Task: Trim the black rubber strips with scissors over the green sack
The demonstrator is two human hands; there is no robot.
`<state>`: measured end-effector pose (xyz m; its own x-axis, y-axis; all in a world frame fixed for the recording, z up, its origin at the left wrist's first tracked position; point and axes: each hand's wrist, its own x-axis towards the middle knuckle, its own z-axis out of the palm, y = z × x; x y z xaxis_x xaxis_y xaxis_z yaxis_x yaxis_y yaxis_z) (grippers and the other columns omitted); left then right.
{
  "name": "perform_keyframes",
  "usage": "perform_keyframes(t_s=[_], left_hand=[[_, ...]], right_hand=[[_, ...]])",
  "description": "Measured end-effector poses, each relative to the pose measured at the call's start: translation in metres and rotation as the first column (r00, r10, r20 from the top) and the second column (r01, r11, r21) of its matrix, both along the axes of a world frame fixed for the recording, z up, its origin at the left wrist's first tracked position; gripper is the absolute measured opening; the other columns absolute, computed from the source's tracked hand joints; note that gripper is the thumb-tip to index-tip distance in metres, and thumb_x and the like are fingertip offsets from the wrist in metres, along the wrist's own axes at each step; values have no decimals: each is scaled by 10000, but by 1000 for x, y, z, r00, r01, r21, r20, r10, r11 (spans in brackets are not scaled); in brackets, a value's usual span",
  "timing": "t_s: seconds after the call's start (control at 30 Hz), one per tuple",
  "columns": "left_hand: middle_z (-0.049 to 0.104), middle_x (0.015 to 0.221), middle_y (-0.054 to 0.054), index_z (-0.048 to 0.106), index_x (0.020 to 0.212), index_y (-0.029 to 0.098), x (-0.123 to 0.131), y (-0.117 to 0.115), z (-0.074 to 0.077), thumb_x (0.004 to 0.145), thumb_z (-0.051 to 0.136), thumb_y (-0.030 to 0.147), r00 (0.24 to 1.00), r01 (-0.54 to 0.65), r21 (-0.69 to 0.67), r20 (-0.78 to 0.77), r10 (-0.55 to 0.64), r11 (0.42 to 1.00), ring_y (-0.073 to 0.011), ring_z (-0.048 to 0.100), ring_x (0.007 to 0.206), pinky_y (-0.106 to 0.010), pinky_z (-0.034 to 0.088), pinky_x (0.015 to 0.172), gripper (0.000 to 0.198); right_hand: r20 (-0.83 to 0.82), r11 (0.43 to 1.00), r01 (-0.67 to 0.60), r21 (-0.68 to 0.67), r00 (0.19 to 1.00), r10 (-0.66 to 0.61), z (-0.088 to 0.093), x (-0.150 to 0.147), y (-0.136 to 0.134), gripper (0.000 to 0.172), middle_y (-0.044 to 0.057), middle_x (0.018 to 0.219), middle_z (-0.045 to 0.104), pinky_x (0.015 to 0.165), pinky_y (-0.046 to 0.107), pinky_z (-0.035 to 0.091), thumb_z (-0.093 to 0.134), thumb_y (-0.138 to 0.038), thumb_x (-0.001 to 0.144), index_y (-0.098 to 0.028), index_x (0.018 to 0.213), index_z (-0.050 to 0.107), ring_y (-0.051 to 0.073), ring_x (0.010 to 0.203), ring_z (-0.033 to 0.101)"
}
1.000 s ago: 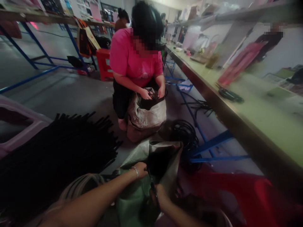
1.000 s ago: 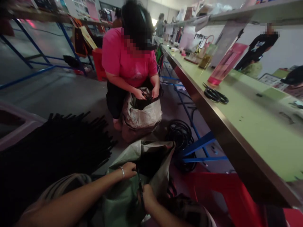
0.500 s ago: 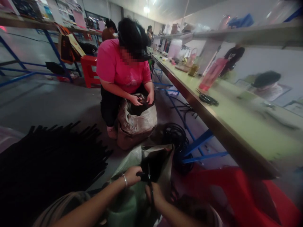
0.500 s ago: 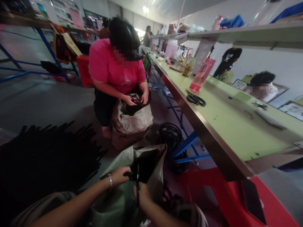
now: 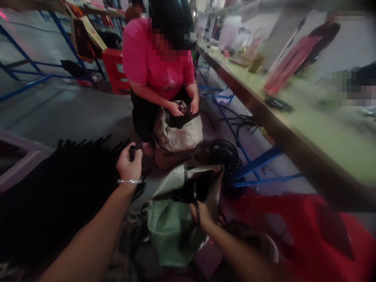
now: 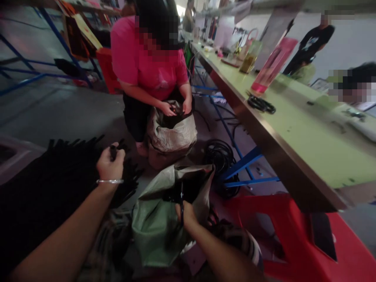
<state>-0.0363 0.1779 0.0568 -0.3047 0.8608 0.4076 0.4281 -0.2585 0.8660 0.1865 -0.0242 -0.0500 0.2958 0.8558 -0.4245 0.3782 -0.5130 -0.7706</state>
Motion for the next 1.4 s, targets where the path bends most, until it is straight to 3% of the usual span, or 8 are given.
perform_keyframes(t_s=[0.2, 0.43, 0.57, 0.67, 0.77, 0.83, 1.03, 1.4], left_hand=[[605, 1004, -74, 609, 984, 164, 7, -7, 4, 818, 507, 346, 994, 23, 62, -105, -16, 998, -164, 536, 1014, -313, 399, 954, 267], [454, 568, 54, 422, 1149, 220, 5, 0, 21, 887, 296, 549, 903, 174, -112, 415, -113, 978, -79, 456, 447, -211, 433, 508, 439], [528, 649, 0, 494, 1094, 220, 11, -16, 31, 891, 311, 543, 942, 311, -54, 147, -301, 949, -116, 541, 571, -232, 441, 542, 423], [618, 823, -53, 598, 990, 189, 34, -41, 14, 811, 529, 469, 851, 505, -121, -94, -516, 855, -164, 593, 794, -286, 467, 738, 340], [657, 884, -52, 646, 992, 199, 59, -65, -11, 818, 515, 403, 488, 703, -436, -279, -827, 562, -174, 593, 848, -291, 441, 803, 299], [671, 906, -33, 655, 1029, 218, 70, -75, -23, 815, 504, 395, 399, 679, -571, -239, -885, 461, -164, 594, 840, -268, 440, 775, 315], [620, 640, 8, 644, 1082, 172, 79, -81, -37, 791, 486, 385, 540, 625, -714, 104, -835, 316, -116, 553, 588, -219, 430, 571, 394], [681, 1048, -26, 645, 1121, 204, 89, -88, -56, 778, 504, 309, 474, 643, -673, -27, -880, 367, -173, 609, 929, -270, 457, 846, 386]], right_hand=[[7, 998, 31, 47, 999, -32, 17, 9, 5, 262, 9, 572, 528, 545, 232, 370, 457, -401, 743, -167, 633, 502, 126, 556, 484], [-6, 998, 49, -28, 999, -49, 14, 19, 8, 298, 24, 535, 568, 514, 238, 377, 448, -407, 754, -154, 630, 545, 132, 494, 519], [-30, 994, 105, -17, 994, -105, 17, 19, 9, 319, 35, 531, 576, 497, 238, 378, 452, -413, 752, -141, 634, 572, 139, 490, 530], [-93, 988, 147, -55, 984, -152, 23, 19, 13, 286, 38, 535, 574, 497, 236, 379, 468, -386, 733, -136, 642, 574, 140, 506, 531], [-170, 992, 123, -33, 977, -127, 25, 20, 16, 237, 28, 605, 595, 537, 227, 390, 480, -336, 713, -134, 745, 599, 137, 574, 544], [-188, 997, 76, -13, 979, -77, 22, 21, 15, 249, 11, 648, 600, 555, 222, 391, 484, -288, 692, -144, 852, 608, 131, 602, 541], [-160, 993, -104, -55, 983, 94, 21, 16, 1, 270, 0, 676, 588, 603, 232, 396, 470, -246, 690, -158, 908, 602, 135, 639, 531], [-48, 970, -241, -42, 970, 239, 30, 15, -2, 236, 23, 849, 621, 724, 263, 399, 470, -257, 746, -170, 928, 592, 165, 785, 548]])
